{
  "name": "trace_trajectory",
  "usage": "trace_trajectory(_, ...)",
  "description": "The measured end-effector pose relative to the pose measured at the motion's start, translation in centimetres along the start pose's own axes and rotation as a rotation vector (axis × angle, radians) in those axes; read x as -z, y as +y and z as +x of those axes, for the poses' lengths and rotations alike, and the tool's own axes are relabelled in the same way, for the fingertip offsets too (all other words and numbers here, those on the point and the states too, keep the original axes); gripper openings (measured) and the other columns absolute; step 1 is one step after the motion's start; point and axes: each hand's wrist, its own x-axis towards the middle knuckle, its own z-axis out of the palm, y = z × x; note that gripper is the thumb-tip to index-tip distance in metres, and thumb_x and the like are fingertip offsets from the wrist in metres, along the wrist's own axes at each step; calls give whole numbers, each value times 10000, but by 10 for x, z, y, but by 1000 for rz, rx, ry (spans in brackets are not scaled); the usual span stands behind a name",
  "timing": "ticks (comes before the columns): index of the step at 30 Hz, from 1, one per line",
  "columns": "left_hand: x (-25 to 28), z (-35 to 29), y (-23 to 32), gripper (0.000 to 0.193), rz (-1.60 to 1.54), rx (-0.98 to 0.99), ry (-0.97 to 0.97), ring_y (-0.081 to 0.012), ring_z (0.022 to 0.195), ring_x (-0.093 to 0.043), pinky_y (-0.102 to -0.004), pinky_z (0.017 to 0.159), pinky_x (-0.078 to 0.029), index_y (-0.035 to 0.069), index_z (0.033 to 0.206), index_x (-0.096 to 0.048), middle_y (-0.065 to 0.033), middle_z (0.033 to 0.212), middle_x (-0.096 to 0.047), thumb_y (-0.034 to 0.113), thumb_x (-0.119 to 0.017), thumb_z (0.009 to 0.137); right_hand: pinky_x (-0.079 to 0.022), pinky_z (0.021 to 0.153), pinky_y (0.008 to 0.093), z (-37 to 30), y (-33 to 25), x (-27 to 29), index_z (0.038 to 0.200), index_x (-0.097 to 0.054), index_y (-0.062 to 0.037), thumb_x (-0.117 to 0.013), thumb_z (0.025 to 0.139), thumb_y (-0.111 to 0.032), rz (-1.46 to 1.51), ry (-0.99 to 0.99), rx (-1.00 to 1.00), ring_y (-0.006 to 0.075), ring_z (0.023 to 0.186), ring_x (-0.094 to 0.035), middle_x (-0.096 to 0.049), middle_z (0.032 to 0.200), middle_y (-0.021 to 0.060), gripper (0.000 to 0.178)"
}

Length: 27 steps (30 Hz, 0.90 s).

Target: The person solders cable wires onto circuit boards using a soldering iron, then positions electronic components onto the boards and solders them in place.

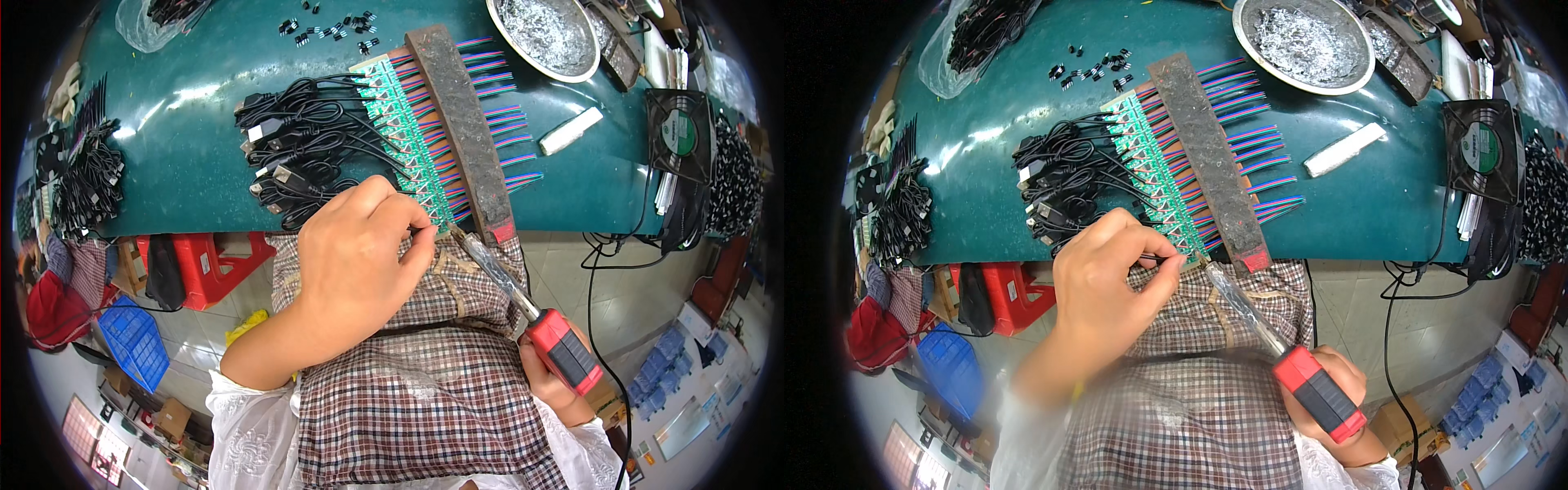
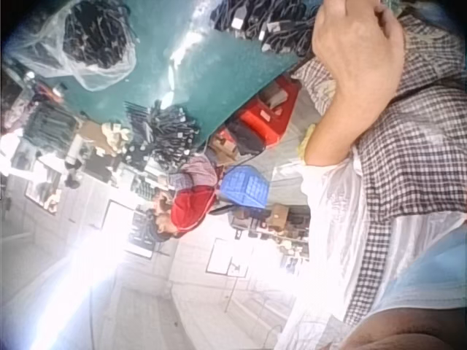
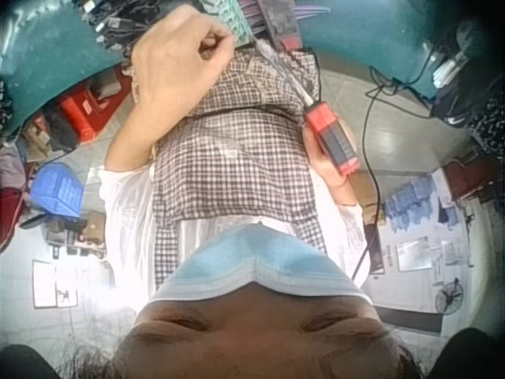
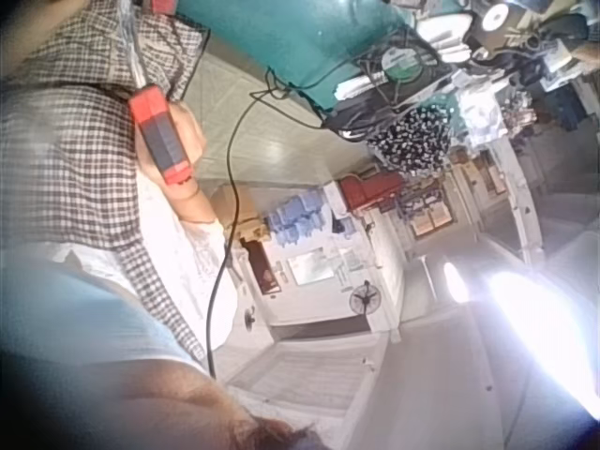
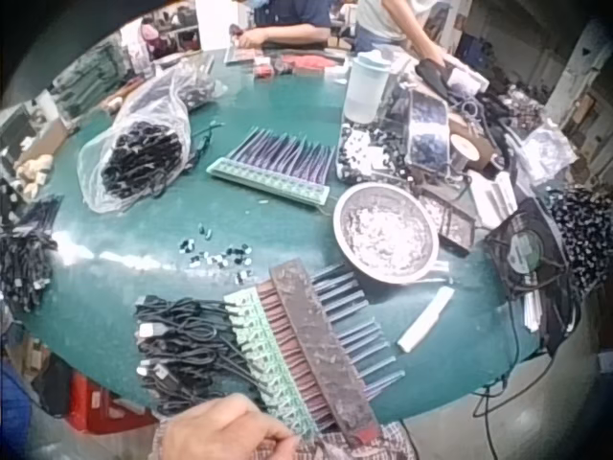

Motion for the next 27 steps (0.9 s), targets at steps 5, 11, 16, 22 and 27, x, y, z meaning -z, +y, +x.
trace_trajectory(5, 0, 2, -1, 149, 2, 8, -11, -183, 655, -659, -325, 569, -488, 69, 786, -709, -44, 753, -627, 38, -847, 742, -510, 575, 344, 3, -3, 0, 962, -635, 3, -857, 694, 22, 3, -11, -28, 277, 619, -645, -653, 786, 135, 349)
trace_trajectory(11, 3, 5, -2, 144, 15, 18, -55, -179, 654, -666, -318, 571, -497, 61, 784, -712, -44, 753, -634, 46, -850, 744, -512, 572, 349, 6, -4, 0, 958, -635, 2, -853, 693, 27, -6, -9, -1, 286, 619, -644, -645, 777, 129, 344)
trace_trajectory(16, 4, 7, -1, 141, 25, 30, -67, -178, 660, -674, -319, 571, -499, 57, 781, -715, -44, 761, -645, 51, -852, 749, -508, 567, 343, 7, -3, 0, 929, -648, 4, -844, 684, 37, -46, 15, 56, 279, 623, -644, -646, 781, 122, 315)
trace_trajectory(22, 6, 9, -2, 137, 24, 32, -89, -179, 671, -683, -316, 576, -505, 55, 790, -721, -48, 768, -652, 51, -853, 753, -515, 566, 343, 4, -4, 0, 915, -656, 11, -841, 685, 34, -49, -2, 37, 267, 625, -645, -650, 795, 121, 296)
trace_trajectory(27, 8, 12, -3, 133, -17, 46, -134, -183, 675, -689, -316, 583, -511, 57, 789, -726, -47, 772, -653, 53, -854, 753, -525, 570, 339, 5, -5, 1, 935, -649, 12, -841, 691, 33, -58, 12, 10, 266, 630, -656, -657, 794, 133, 311)
